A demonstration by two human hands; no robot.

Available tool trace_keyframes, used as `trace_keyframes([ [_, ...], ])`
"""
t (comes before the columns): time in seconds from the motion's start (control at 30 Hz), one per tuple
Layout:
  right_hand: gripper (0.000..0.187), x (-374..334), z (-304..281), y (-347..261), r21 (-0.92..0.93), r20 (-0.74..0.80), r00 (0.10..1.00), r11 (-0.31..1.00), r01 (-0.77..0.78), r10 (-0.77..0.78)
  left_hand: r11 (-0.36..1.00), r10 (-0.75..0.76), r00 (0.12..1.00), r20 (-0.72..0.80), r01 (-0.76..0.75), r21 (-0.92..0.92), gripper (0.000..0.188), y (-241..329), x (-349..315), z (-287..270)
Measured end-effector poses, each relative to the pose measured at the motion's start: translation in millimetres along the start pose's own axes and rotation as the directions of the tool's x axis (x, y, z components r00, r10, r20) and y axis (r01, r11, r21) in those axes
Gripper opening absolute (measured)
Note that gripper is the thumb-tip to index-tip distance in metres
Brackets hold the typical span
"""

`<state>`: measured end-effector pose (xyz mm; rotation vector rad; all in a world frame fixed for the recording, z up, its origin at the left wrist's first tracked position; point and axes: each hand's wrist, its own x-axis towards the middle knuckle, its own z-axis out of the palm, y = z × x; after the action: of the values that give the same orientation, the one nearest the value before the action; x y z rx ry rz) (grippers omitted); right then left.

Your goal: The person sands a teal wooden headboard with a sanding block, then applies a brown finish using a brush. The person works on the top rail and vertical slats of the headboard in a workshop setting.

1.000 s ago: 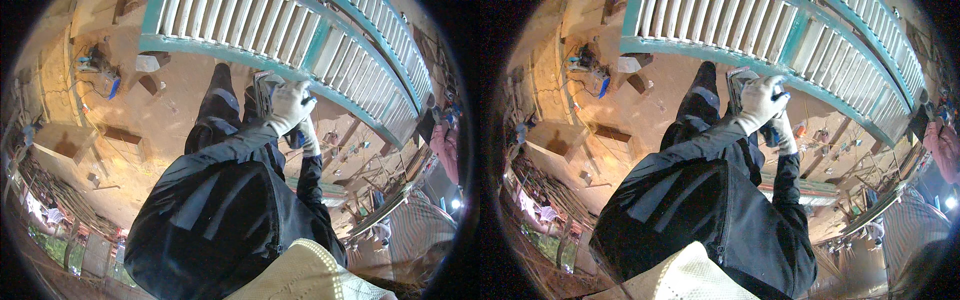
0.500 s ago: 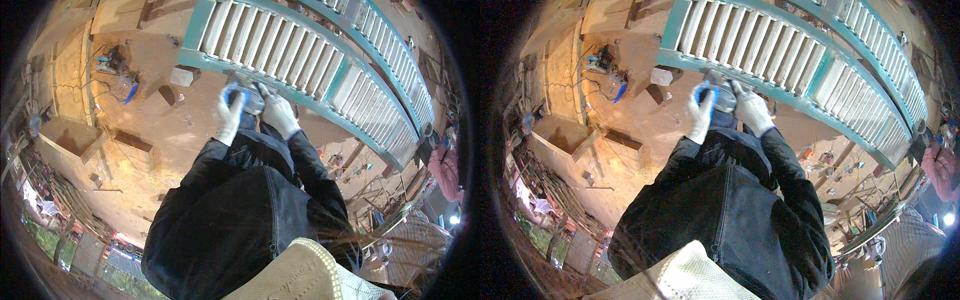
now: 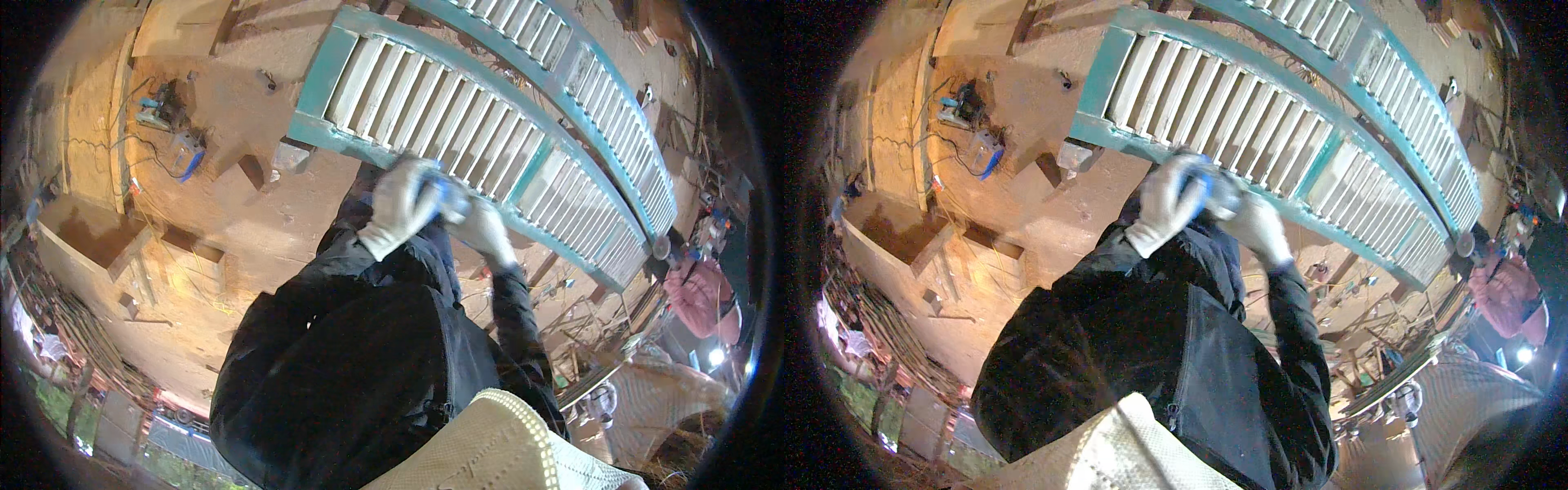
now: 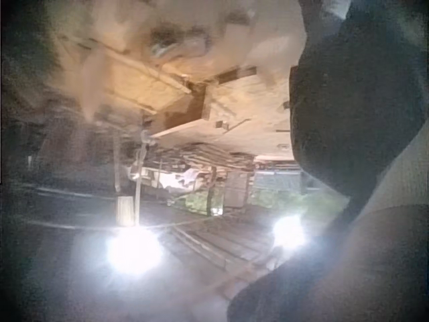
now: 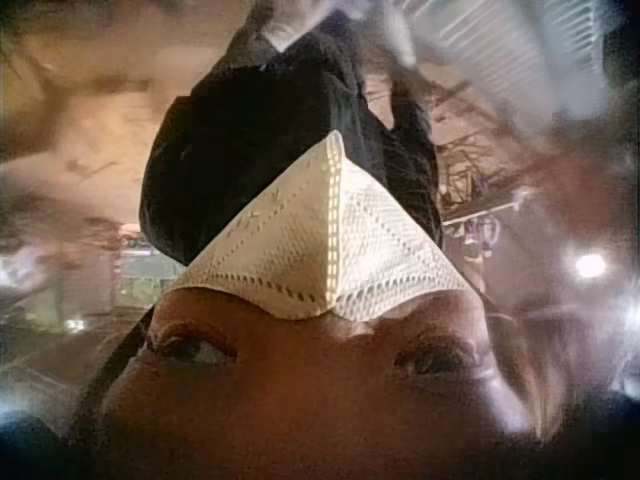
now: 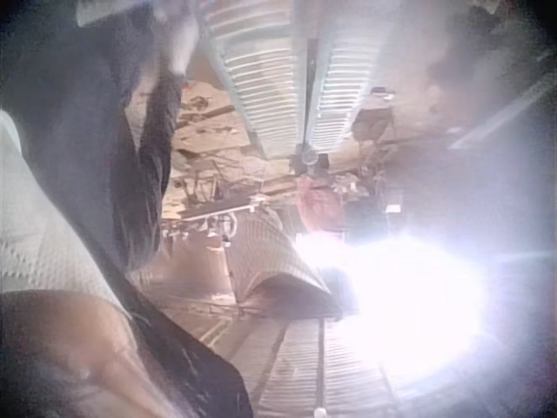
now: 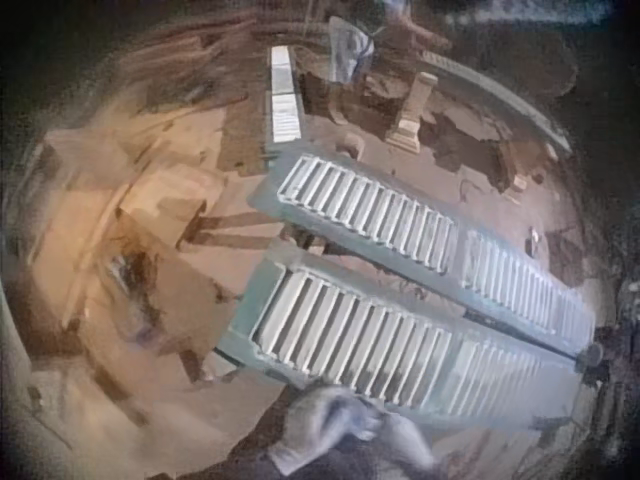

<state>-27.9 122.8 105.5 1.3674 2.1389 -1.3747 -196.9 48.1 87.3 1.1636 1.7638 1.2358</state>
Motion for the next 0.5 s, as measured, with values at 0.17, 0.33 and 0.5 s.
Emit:
trace_keyframes([
  [0.17, 0.061, -32.6, -129.2, 91.4, -0.126, -0.311, 0.908, 0.934, -0.333, 0.282, 0.885, 0.149, 0.989, 0.005, -0.136, 0.445, 0.038, -25.8, 72.5, -7.1],
  [0.33, 0.063, 46.8, -249.9, 134.0, -0.207, -0.32, 0.945, 0.969, -0.137, 0.065, 0.549, -0.091, 0.818, -0.567, 0.517, 0.657, 0.046, -198.3, 89.0, -103.3],
  [0.5, 0.071, 172.4, -225.0, 123.1, -0.421, -0.067, 0.997, 0.907, 0.003, -0.034, 0.4, -0.309, 0.75, -0.584, 0.66, 0.636, 0.045, -278.2, 60.8, -120.8],
])
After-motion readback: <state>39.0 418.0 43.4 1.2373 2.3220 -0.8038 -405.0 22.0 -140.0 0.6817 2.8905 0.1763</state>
